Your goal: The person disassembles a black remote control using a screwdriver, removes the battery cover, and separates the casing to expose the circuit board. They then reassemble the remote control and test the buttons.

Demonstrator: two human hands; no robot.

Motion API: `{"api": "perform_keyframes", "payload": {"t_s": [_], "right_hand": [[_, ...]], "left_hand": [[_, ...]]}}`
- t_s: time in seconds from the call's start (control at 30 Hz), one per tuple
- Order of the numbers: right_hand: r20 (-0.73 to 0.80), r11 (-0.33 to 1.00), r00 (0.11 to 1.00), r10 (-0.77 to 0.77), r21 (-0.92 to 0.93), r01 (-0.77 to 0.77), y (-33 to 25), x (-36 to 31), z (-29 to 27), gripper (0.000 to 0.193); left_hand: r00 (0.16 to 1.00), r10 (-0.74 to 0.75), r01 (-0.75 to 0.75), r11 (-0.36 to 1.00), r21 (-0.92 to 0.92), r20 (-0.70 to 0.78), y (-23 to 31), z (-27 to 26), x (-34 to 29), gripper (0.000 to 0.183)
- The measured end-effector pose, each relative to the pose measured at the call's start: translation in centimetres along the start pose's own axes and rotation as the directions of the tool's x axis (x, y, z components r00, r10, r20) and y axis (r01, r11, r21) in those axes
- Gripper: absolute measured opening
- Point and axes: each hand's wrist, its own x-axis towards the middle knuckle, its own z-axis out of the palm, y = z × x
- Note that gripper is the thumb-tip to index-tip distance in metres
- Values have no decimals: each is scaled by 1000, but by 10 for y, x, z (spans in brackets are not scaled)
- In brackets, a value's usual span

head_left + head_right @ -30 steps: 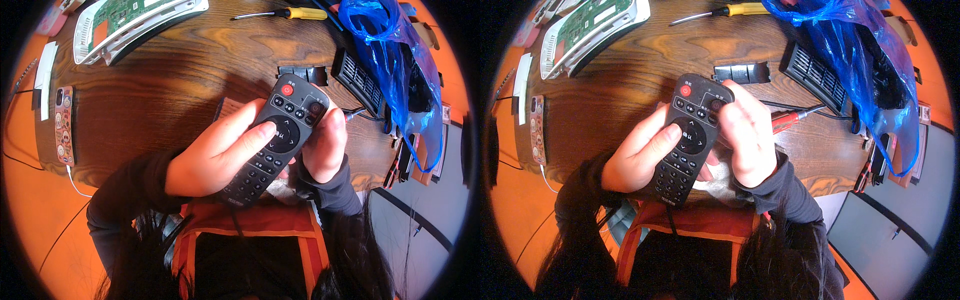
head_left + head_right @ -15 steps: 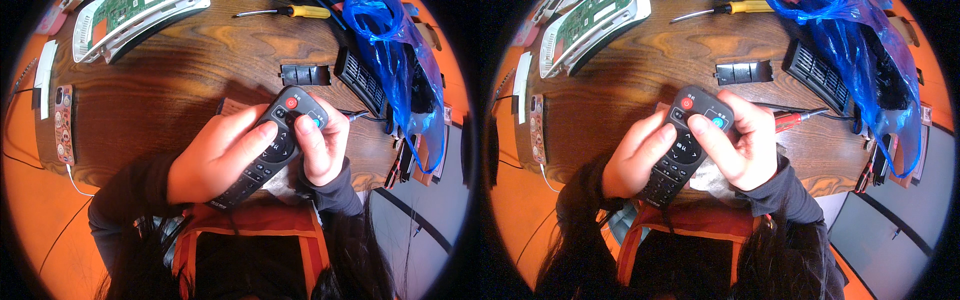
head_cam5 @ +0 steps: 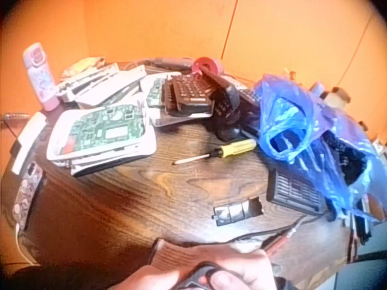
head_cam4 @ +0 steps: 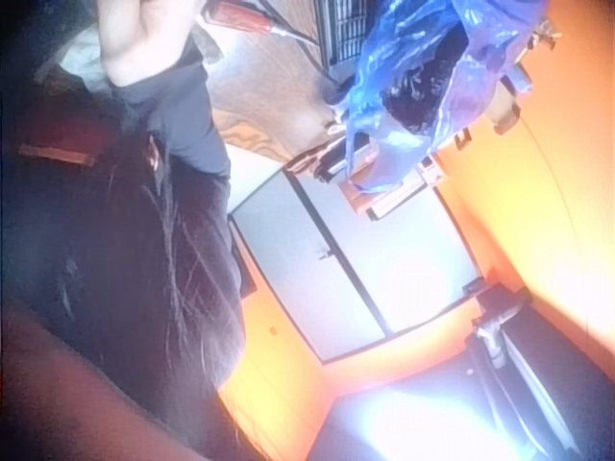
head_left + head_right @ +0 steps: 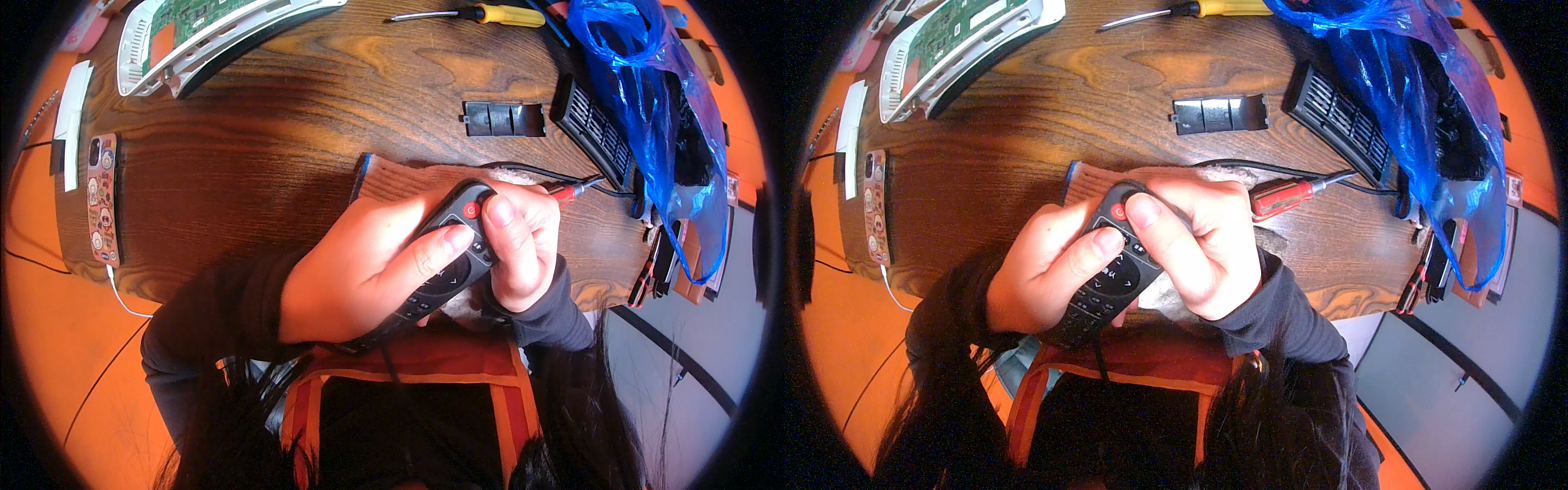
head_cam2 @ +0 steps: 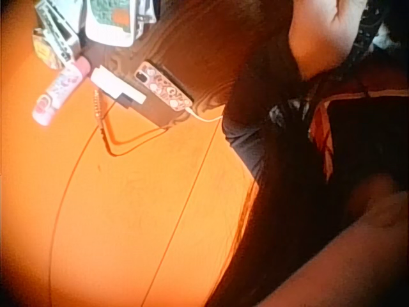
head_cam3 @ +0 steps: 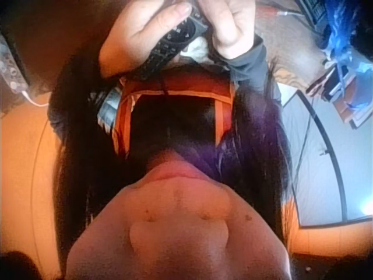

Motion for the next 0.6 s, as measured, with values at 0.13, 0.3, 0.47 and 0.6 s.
{"api": "perform_keyframes", "payload": {"t_s": [0.13,0.3,0.47,0.6], "right_hand": [[44,996,997,-64,-59,67,4,2,-1,24],[17,998,999,-49,-39,49,7,7,-3,21],[56,944,995,-84,-316,98,2,6,-7,19],[95,943,991,-99,-308,124,3,9,-8,23]], "left_hand": [[1000,-7,7,1000,-7,18,3,-3,0,30],[1000,-4,5,998,65,-18,5,-5,4,30],[994,3,-30,971,237,113,5,-10,4,25],[988,122,-133,984,119,96,2,-9,3,25]]}}
